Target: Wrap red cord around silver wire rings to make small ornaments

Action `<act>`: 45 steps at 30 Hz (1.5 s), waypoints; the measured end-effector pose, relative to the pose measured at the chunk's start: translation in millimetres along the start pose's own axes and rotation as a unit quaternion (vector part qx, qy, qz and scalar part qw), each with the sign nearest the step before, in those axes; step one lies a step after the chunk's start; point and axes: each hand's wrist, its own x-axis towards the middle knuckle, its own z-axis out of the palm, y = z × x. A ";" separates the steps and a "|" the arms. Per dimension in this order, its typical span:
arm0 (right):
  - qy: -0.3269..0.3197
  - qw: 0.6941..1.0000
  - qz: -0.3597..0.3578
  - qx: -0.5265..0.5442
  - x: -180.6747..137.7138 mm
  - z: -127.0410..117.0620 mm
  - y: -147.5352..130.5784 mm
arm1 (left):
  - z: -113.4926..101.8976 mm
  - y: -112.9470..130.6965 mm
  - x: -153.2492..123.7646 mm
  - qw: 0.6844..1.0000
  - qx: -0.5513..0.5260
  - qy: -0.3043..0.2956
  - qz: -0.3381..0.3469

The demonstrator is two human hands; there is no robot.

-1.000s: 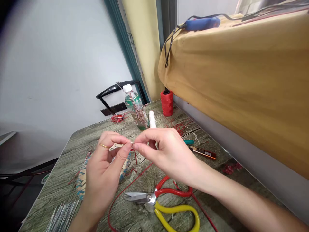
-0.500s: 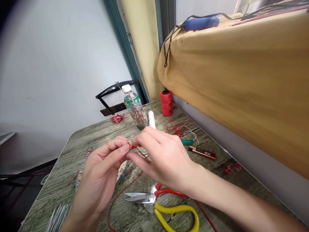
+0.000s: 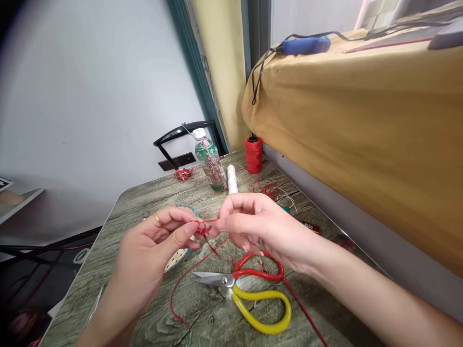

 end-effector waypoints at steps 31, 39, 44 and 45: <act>-0.058 0.994 0.079 -0.042 -119.2 48.7 62.0 | 33.6 -24.8 -145.8 0.958 -0.222 0.034 -0.179; 0.052 0.882 -0.020 -0.468 -136.3 39.6 70.7 | 31.5 -34.3 -147.1 0.948 -0.264 0.033 -0.175; 0.127 0.836 -0.071 -0.529 -133.8 18.5 73.6 | 26.9 -32.6 -137.7 0.962 -0.224 0.075 -0.137; 0.138 0.843 -0.075 -0.514 -130.8 19.7 72.1 | 26.5 -32.3 -135.2 0.963 -0.218 0.080 -0.134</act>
